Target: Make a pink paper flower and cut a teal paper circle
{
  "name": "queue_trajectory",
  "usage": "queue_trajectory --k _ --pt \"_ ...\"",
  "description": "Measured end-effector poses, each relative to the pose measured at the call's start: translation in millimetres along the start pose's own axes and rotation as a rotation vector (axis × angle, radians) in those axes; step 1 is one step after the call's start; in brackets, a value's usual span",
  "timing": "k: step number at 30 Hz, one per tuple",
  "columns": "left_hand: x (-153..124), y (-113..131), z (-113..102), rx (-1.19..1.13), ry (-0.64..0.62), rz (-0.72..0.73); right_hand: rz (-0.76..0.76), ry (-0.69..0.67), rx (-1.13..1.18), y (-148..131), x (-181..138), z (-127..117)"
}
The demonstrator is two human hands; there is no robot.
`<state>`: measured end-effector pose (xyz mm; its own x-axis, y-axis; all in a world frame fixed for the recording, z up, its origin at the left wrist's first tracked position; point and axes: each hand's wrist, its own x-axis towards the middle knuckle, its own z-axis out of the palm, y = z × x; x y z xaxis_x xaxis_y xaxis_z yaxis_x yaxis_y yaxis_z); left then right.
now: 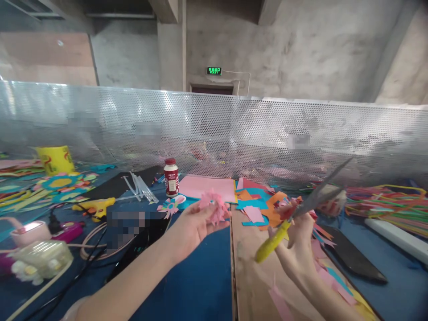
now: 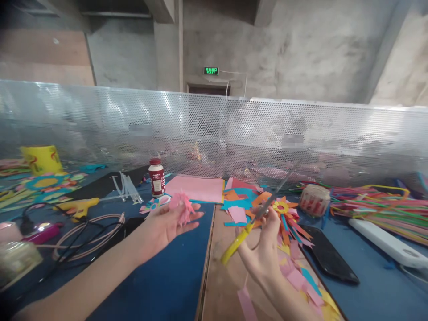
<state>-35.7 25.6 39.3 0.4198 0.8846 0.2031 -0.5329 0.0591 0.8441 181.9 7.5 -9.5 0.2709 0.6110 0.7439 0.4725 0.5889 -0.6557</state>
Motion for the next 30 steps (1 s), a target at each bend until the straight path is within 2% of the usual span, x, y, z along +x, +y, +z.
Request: queue_trajectory --k 2,4,10,14,19,30 --pt "4.5 0.9 -6.1 0.055 0.089 0.023 0.125 -0.008 0.008 -6.8 1.2 -3.3" --pt "5.9 -0.7 -7.2 0.104 0.115 0.052 0.256 -0.067 0.046 -16.8 -0.7 -3.7" --pt "0.9 -10.8 2.8 0.137 0.077 0.112 0.495 -0.483 0.255 -36.2 -13.4 5.8" --pt "-2.4 -12.2 11.2 0.152 0.073 0.118 0.465 -0.501 0.304 -44.6 -16.7 9.2" --pt "-7.3 -13.6 19.7 0.204 0.124 0.134 0.451 -0.598 0.29 -59.0 -19.3 6.9" --pt "-11.1 -15.9 25.0 0.154 0.232 0.183 0.453 -0.564 0.212 -61.5 -25.3 9.0"
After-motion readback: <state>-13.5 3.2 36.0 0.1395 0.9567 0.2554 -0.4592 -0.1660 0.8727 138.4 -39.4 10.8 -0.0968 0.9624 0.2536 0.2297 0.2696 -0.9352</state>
